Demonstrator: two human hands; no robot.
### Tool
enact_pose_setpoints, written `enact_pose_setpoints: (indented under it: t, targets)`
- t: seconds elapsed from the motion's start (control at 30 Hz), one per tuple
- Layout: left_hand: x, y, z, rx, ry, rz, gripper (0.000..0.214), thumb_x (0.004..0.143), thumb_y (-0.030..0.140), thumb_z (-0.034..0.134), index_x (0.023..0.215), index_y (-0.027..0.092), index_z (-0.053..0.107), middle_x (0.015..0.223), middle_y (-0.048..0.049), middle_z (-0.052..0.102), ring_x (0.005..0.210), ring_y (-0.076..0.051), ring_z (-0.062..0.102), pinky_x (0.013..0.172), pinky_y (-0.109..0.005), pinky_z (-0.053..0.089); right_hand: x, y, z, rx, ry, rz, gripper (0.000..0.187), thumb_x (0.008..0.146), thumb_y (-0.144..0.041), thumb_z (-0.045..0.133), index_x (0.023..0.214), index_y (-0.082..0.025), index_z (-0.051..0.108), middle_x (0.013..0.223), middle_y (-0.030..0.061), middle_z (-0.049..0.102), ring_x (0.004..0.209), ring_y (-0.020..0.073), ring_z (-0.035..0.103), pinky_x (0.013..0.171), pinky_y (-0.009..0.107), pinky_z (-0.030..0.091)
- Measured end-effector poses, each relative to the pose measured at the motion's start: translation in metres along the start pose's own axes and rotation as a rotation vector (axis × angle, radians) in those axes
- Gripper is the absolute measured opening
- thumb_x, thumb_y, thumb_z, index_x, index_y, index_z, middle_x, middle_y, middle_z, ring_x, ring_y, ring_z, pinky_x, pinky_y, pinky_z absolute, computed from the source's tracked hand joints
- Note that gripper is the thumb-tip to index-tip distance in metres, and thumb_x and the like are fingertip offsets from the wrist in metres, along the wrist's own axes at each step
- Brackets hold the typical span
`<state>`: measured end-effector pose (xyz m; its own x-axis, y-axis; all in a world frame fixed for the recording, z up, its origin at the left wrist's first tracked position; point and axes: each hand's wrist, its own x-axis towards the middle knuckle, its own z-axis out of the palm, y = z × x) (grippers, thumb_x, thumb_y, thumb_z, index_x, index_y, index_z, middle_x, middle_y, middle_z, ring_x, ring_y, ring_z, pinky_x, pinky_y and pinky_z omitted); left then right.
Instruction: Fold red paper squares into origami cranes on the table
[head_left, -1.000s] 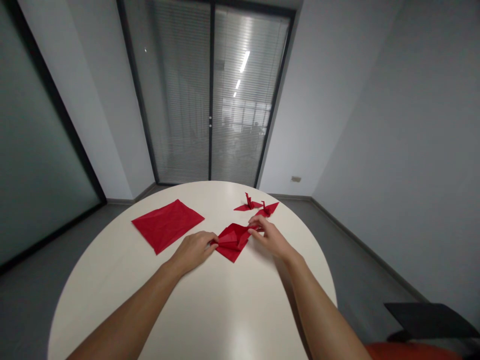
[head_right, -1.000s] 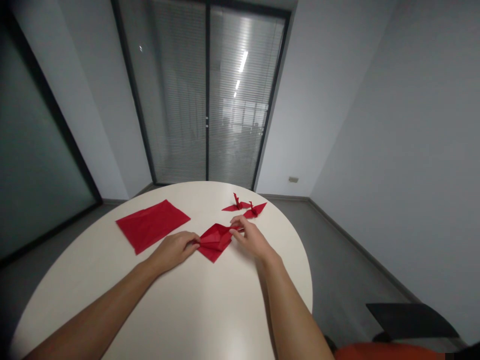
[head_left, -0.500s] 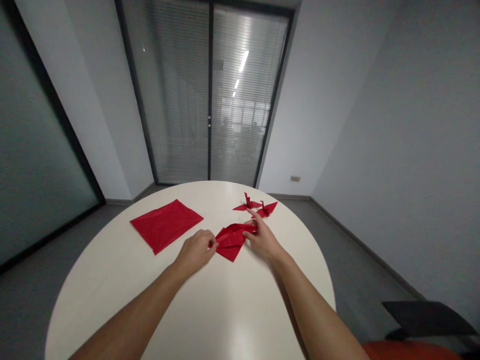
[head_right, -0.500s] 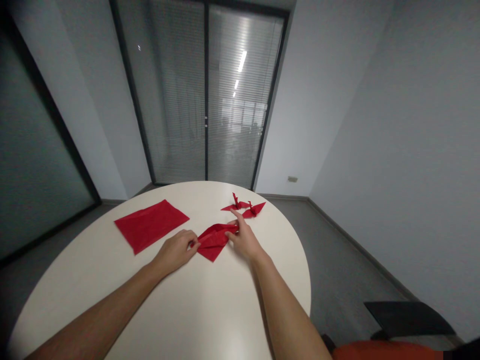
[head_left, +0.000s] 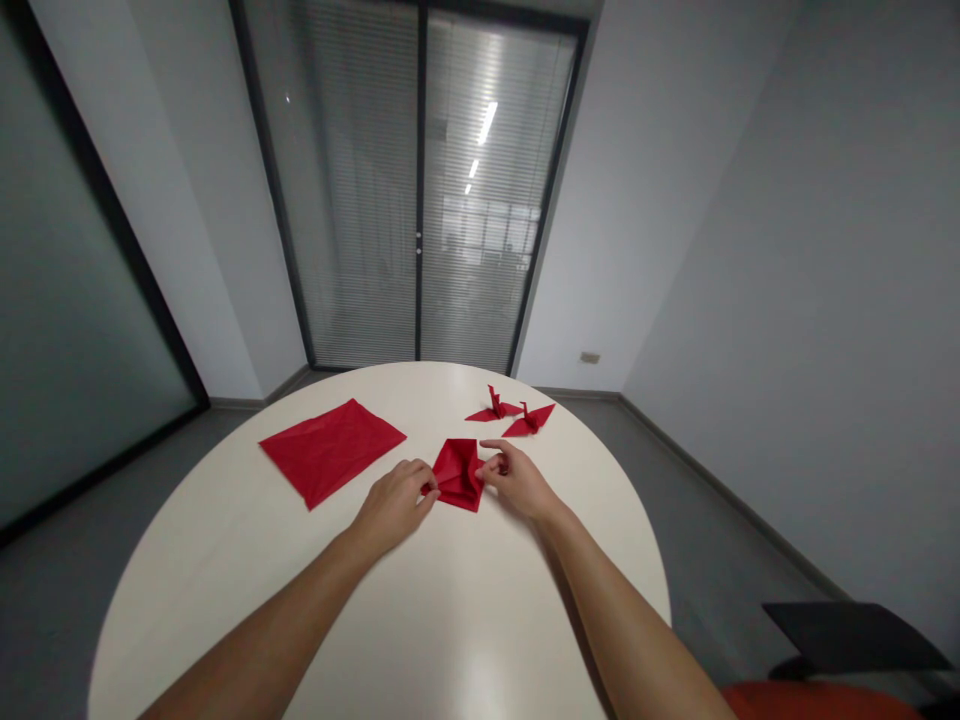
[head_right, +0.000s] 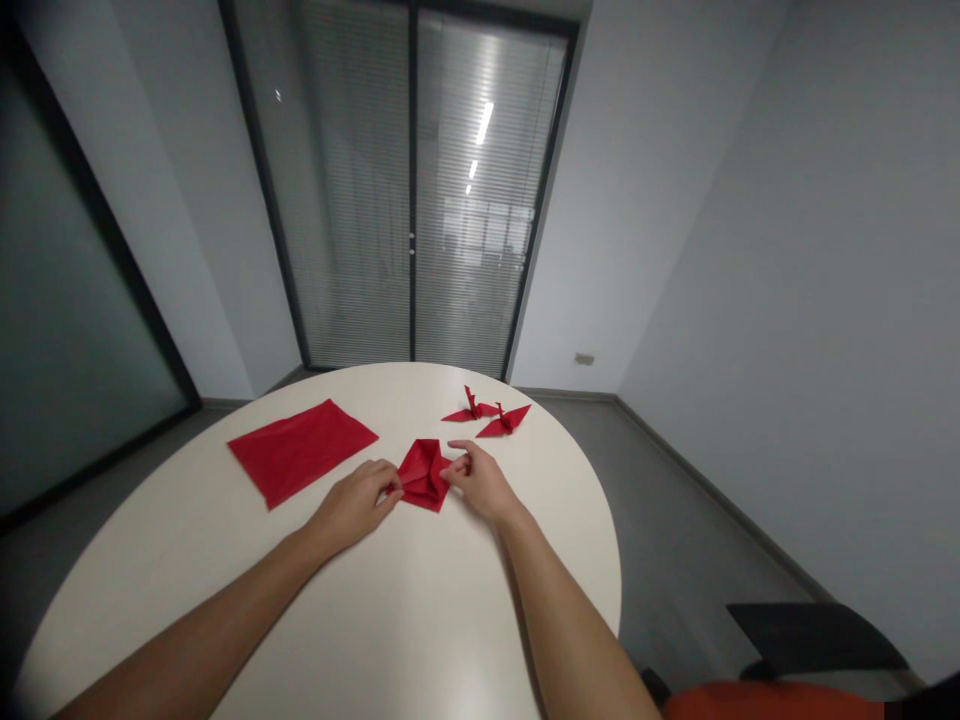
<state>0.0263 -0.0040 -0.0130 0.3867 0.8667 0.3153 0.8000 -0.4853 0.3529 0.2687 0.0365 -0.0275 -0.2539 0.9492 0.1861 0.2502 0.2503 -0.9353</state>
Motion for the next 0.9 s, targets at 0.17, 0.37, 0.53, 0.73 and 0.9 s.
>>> enact_pose_setpoints:
  t: [0.17, 0.37, 0.53, 0.73, 0.9]
  targets:
    - [0.000, 0.001, -0.001, -0.009, 0.000, -0.022, 0.015, 0.092, 0.022, 0.050, 0.085, 0.021, 0.063, 0.096, -0.0048, 0.066, 0.093, -0.021, 0.058, 0.078, -0.031, 0.044, -0.002, -0.005, 0.000, -0.055, -0.086, -0.022, 0.035, 0.081, -0.031, 0.070, 0.111, -0.015, 0.061, 0.086, 0.0041, 0.069, 0.077, 0.0170, 0.063, 0.074, 0.032, 0.048]
    - [0.000, 0.006, -0.003, -0.022, 0.002, -0.022, 0.013, 0.091, 0.029, 0.055, 0.096, 0.022, 0.065, 0.097, -0.0053, 0.069, 0.095, -0.023, 0.061, 0.077, -0.031, 0.044, -0.010, -0.024, 0.001, -0.243, -0.049, -0.023, 0.038, 0.083, -0.044, 0.070, 0.107, -0.017, 0.064, 0.094, 0.0057, 0.068, 0.082, 0.0191, 0.062, 0.076, 0.032, 0.048]
    - [0.000, 0.015, -0.007, -0.090, 0.013, -0.084, 0.024, 0.097, 0.037, 0.047, 0.110, 0.024, 0.061, 0.087, -0.0029, 0.070, 0.079, -0.020, 0.064, 0.069, -0.028, 0.042, -0.012, -0.027, 0.003, -0.407, -0.032, -0.037, 0.022, 0.086, -0.038, 0.066, 0.094, -0.017, 0.065, 0.084, 0.0047, 0.069, 0.072, 0.0173, 0.059, 0.065, 0.028, 0.043]
    - [0.006, 0.000, -0.004, -0.238, 0.081, -0.222, 0.038, 0.101, 0.033, 0.033, 0.133, 0.023, 0.053, 0.083, -0.0016, 0.073, 0.082, -0.021, 0.068, 0.074, -0.032, 0.046, -0.012, -0.027, 0.001, -0.466, -0.078, -0.050, 0.012, 0.086, -0.024, 0.062, 0.092, -0.018, 0.069, 0.083, 0.0060, 0.072, 0.070, 0.0195, 0.061, 0.066, 0.029, 0.043]
    - [0.010, -0.011, -0.001, -0.454, 0.090, -0.089, 0.030, 0.096, 0.029, 0.043, 0.112, 0.019, 0.067, 0.118, -0.0076, 0.070, 0.108, -0.021, 0.064, 0.092, -0.032, 0.048, -0.012, -0.032, -0.001, -0.519, -0.119, -0.108, 0.012, 0.085, -0.018, 0.061, 0.092, -0.019, 0.071, 0.087, 0.0062, 0.074, 0.074, 0.0219, 0.064, 0.068, 0.029, 0.043]
